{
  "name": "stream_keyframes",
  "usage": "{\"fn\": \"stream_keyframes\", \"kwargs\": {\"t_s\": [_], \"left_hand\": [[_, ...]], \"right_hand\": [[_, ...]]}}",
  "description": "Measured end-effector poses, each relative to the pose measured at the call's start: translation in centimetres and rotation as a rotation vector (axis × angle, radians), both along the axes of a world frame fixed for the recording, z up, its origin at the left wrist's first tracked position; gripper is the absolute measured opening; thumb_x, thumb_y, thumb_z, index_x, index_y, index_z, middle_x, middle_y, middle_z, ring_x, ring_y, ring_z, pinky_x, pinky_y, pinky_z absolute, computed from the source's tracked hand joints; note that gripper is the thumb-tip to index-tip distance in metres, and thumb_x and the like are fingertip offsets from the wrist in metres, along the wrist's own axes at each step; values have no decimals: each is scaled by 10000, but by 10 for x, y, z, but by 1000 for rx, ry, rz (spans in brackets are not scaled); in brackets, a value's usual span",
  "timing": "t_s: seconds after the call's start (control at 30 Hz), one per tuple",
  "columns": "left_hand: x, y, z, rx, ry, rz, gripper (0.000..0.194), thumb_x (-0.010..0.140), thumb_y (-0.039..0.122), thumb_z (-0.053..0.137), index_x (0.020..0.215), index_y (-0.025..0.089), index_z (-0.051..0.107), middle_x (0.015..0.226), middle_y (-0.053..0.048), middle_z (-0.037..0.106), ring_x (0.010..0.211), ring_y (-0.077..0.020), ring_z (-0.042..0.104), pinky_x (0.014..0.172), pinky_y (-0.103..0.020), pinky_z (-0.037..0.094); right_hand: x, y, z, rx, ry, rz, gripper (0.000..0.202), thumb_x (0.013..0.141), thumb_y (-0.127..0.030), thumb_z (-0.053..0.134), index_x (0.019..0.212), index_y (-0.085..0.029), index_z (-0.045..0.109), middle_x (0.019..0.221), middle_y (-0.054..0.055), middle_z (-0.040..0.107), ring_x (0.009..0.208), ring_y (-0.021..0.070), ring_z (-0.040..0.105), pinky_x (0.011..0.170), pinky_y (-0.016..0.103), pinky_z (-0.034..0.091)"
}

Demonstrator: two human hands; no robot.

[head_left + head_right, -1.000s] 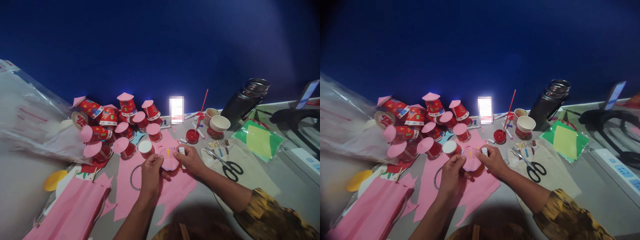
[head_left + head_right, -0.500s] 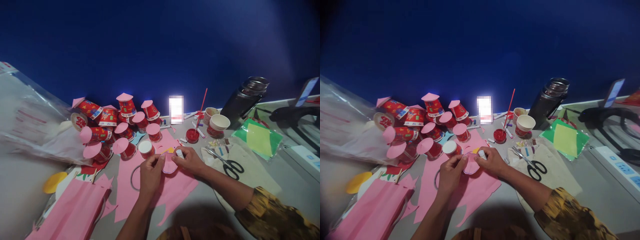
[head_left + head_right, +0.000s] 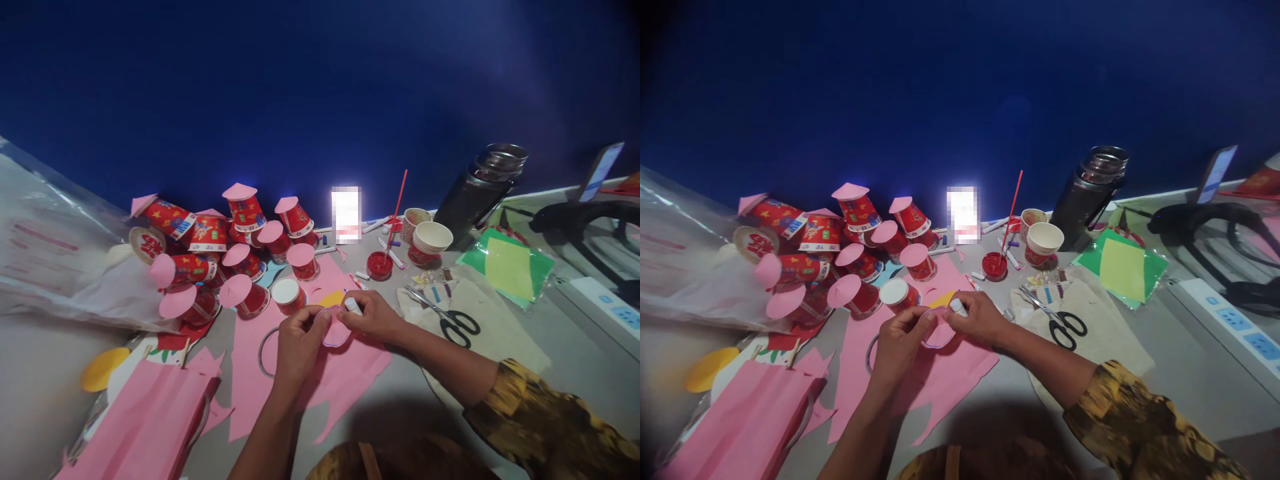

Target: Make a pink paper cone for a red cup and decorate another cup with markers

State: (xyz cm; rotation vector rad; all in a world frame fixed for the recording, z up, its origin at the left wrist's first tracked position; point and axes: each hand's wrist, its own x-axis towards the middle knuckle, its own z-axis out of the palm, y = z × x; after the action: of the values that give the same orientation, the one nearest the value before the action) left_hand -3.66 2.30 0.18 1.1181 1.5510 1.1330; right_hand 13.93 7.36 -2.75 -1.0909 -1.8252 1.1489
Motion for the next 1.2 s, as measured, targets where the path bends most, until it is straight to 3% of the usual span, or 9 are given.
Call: {"fn": "stream_keyframes", "kwargs": {"t_s": [0.37,0.63,0.8,1.0,1.2], "left_hand": [[-1,-1,3,-32,4,-8,240,708,410,763,667,173,762,615,-14,681,606,-150,555,603,-259,446],[2,-1,2,-40,14,-74,211,706,382,778,730,173,797,656,-24,703,618,-151,555,586,-250,430],[0,-1,-2,-49,37,-95,266,701,406,804,604,162,759,544,-17,635,550,-134,509,541,-248,386],[-5,-1,-8,-34,51,-18,216,711,380,779,661,170,786,627,-37,709,609,-157,571,614,-273,450],[-5,-2,0,21,51,-36,344,813,479,693,657,181,763,643,-42,680,654,-178,558,627,-289,465]], "right_hand": [[1,-2,3,-55,51,58,209,831,-373,645,728,-192,631,602,-51,514,590,120,443,578,239,362],[0,-3,0,-34,31,42,192,800,-311,650,659,-198,585,595,-48,548,604,126,465,597,244,363],[1,-5,1,-35,27,63,172,783,-291,645,650,-200,587,605,-39,563,610,130,477,612,248,371],[4,-1,1,-50,37,56,191,810,-331,601,680,-191,616,600,-44,538,588,121,449,589,242,366],[5,1,-2,-22,4,-17,200,814,-315,618,659,-191,594,589,-42,542,583,124,443,572,250,339]]}}
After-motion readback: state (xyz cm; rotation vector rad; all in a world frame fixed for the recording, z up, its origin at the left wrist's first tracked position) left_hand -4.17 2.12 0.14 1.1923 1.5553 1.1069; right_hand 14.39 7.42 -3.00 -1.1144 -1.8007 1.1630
